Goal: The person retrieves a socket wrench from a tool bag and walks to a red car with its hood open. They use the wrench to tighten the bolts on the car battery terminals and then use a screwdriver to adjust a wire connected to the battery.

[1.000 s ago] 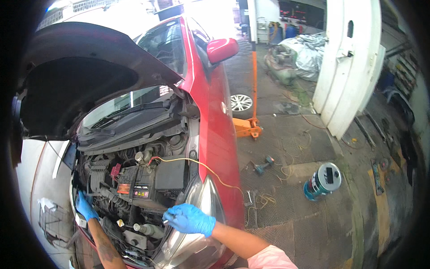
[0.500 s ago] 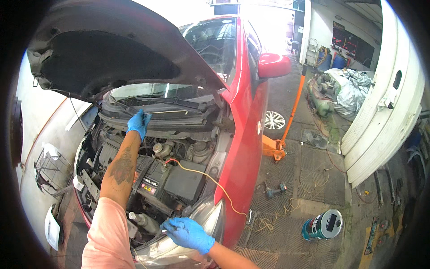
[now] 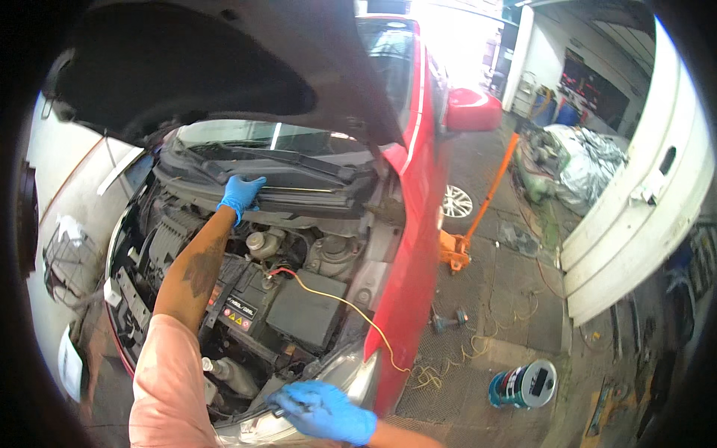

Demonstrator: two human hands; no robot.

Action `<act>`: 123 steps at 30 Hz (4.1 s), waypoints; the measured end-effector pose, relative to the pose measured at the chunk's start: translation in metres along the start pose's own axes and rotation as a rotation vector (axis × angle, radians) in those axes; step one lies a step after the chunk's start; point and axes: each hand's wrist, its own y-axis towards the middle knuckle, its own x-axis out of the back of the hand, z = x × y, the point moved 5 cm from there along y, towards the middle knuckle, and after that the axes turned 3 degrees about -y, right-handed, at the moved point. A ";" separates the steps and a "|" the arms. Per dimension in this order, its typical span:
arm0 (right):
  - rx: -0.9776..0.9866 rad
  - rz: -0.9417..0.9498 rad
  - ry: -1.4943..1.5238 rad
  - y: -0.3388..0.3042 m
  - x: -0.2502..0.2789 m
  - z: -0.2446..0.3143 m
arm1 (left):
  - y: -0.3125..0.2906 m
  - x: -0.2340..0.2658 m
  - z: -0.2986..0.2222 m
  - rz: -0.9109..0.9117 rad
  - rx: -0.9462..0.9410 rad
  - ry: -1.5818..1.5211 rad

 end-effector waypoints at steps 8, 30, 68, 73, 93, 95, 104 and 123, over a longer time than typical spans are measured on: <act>-0.053 -0.090 -0.652 0.174 0.120 -0.158 | -0.157 0.134 0.104 0.240 -0.141 0.363; -0.411 -0.049 -0.765 0.223 0.120 -0.271 | -0.252 0.097 0.092 0.031 -0.367 0.427; -0.273 -0.575 -0.562 -0.016 0.071 -0.071 | -0.081 -0.065 0.099 0.720 0.657 -0.134; -0.260 -0.584 -0.554 -0.022 0.070 -0.079 | -0.096 -0.112 0.059 0.927 0.402 0.213; -0.246 -0.577 -0.581 -0.016 0.068 -0.076 | -0.210 0.042 0.086 0.337 -0.400 0.033; -0.213 -0.549 -0.606 -0.014 0.065 -0.076 | -0.228 0.036 0.097 0.112 -0.554 0.200; -0.204 -0.475 -0.700 -0.013 0.062 -0.074 | -0.220 0.013 0.078 -0.022 -0.582 0.213; -0.219 -0.397 -0.659 -0.009 0.058 -0.076 | -0.214 0.009 0.099 0.010 -0.563 0.143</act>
